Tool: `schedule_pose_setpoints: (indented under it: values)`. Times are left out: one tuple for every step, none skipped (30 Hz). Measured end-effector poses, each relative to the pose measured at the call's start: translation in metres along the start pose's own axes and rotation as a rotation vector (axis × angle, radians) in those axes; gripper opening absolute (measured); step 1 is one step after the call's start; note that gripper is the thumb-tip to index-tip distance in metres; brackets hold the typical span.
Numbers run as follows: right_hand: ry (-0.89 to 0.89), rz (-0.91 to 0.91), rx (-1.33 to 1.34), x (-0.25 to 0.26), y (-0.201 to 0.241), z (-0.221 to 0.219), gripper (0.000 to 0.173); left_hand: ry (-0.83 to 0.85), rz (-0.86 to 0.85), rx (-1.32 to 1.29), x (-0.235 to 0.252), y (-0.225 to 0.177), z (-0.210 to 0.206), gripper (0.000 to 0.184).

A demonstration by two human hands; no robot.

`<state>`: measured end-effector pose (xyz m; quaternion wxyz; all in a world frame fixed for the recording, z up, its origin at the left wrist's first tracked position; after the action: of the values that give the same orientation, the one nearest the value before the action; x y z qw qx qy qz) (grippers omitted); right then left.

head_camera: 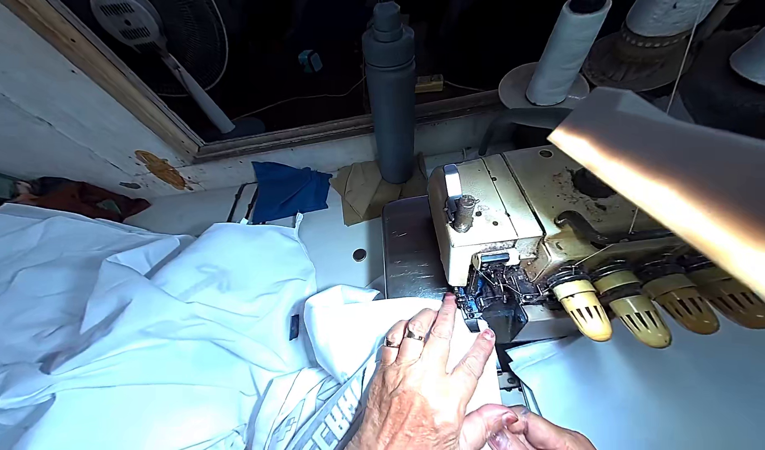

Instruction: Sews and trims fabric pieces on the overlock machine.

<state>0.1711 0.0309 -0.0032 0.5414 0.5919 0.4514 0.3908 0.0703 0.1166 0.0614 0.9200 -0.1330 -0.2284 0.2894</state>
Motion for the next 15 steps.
schedule_pose_setpoints:
  values:
    - [-0.011, -0.01, 0.008, 0.001, 0.0, 0.001, 0.023, -0.003, -0.005, -0.002, 0.001, 0.001, -0.001, 0.059]
    - [-0.02, -0.016, 0.016, 0.002, 0.001, 0.001, 0.024, -0.006, -0.014, 0.006, 0.003, 0.001, -0.002, 0.059]
    - [-0.025, -0.014, 0.024, 0.003, 0.001, 0.002, 0.025, -0.009, -0.026, 0.007, 0.004, 0.002, -0.003, 0.06]
    - [-0.026, -0.008, 0.033, 0.005, 0.001, 0.002, 0.025, -0.014, -0.034, 0.01, 0.006, 0.003, -0.003, 0.061]
    - [-0.025, -0.002, 0.04, 0.006, 0.002, 0.002, 0.025, -0.018, -0.043, 0.012, 0.008, 0.005, -0.004, 0.061]
    - [-0.025, 0.0, 0.044, 0.008, 0.002, 0.002, 0.025, -0.025, -0.055, 0.017, 0.009, 0.006, -0.003, 0.061]
    - [-0.024, -0.001, 0.046, 0.008, 0.002, 0.002, 0.025, -0.02, -0.063, 0.014, 0.01, 0.006, -0.003, 0.061]
    - [-0.024, -0.002, 0.045, 0.009, 0.003, 0.001, 0.025, -0.019, -0.069, 0.008, 0.011, 0.007, -0.003, 0.06]
    - [-0.025, -0.006, 0.04, 0.01, 0.003, 0.001, 0.025, -0.017, -0.071, 0.003, 0.011, 0.008, -0.003, 0.06]
    - [-0.026, -0.011, 0.029, 0.01, 0.003, 0.0, 0.024, -0.017, -0.075, 0.003, 0.01, 0.008, -0.003, 0.059]
    - [-0.029, -0.018, 0.012, 0.01, 0.004, 0.0, 0.023, -0.028, -0.078, -0.013, 0.009, 0.009, -0.002, 0.056]
    - [-0.029, -0.021, -0.007, 0.011, 0.005, 0.0, 0.021, -0.054, -0.083, -0.047, 0.008, 0.01, 0.0, 0.052]
    - [-0.024, -0.014, -0.016, 0.012, 0.007, 0.0, 0.021, -0.097, -0.085, -0.095, 0.006, 0.011, 0.003, 0.046]
    - [-0.024, 0.004, -0.026, 0.014, 0.009, 0.001, 0.021, -0.151, -0.089, -0.135, 0.004, 0.013, 0.006, 0.04]
    - [-0.033, 0.03, -0.043, 0.016, 0.012, 0.003, 0.021, -0.203, -0.097, -0.169, 0.001, 0.015, 0.008, 0.035]
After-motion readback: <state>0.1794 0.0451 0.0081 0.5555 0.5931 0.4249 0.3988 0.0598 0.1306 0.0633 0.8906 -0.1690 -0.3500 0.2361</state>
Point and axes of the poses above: each hand's wrist, its own x-axis towards the middle knuckle, its own z-axis out of the back of the hand, y = z × x, the point moved 8 cm from there along x, towards the middle knuckle, and after that the axes turned 11 degrees about -x, right-handed, at the moved point
